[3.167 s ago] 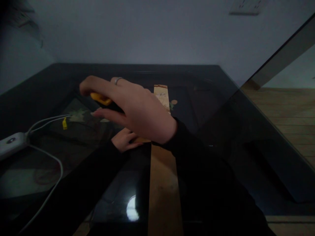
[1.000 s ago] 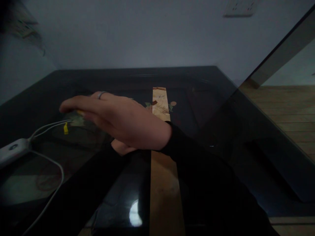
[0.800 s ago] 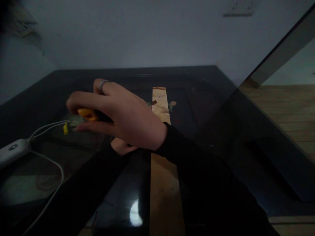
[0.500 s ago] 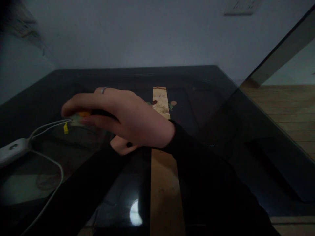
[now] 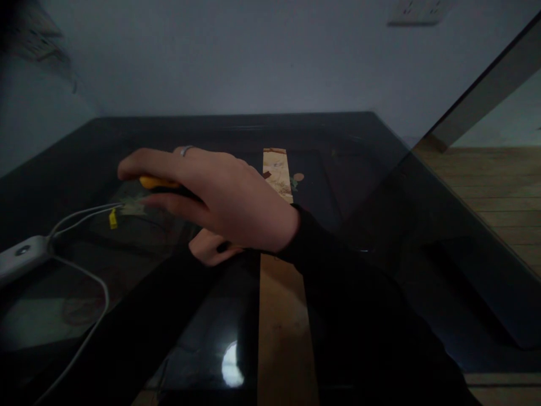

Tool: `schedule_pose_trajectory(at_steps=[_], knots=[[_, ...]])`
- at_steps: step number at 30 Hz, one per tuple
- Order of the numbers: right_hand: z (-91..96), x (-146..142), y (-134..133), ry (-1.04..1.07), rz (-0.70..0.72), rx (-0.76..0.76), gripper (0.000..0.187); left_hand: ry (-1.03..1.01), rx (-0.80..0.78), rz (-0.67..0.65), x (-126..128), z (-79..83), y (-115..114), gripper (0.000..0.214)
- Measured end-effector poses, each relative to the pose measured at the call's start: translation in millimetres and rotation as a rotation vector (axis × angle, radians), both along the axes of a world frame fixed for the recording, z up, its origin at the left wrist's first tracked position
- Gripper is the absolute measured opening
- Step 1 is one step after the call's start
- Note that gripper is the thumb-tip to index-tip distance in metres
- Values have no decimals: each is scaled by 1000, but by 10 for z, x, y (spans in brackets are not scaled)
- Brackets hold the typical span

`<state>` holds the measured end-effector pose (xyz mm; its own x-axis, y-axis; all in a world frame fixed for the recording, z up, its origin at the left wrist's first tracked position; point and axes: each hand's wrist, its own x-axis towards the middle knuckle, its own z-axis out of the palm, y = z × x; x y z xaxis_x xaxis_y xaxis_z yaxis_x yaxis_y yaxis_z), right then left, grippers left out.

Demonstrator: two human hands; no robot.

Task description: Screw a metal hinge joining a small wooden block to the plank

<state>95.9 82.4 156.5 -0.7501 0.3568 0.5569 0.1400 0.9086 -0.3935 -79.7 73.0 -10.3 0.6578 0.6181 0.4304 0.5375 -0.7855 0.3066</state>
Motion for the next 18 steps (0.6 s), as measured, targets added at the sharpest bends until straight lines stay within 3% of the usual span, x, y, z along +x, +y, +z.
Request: schedule_pose_trajectory(at_steps=[6,18], knots=[[-44,-47,2,-53,-251,108,30,1,69,-46,-14,-21,11,31],[-24,-20,29,-54,-252,123,30,48,42,-60,-41,-63,18,37]])
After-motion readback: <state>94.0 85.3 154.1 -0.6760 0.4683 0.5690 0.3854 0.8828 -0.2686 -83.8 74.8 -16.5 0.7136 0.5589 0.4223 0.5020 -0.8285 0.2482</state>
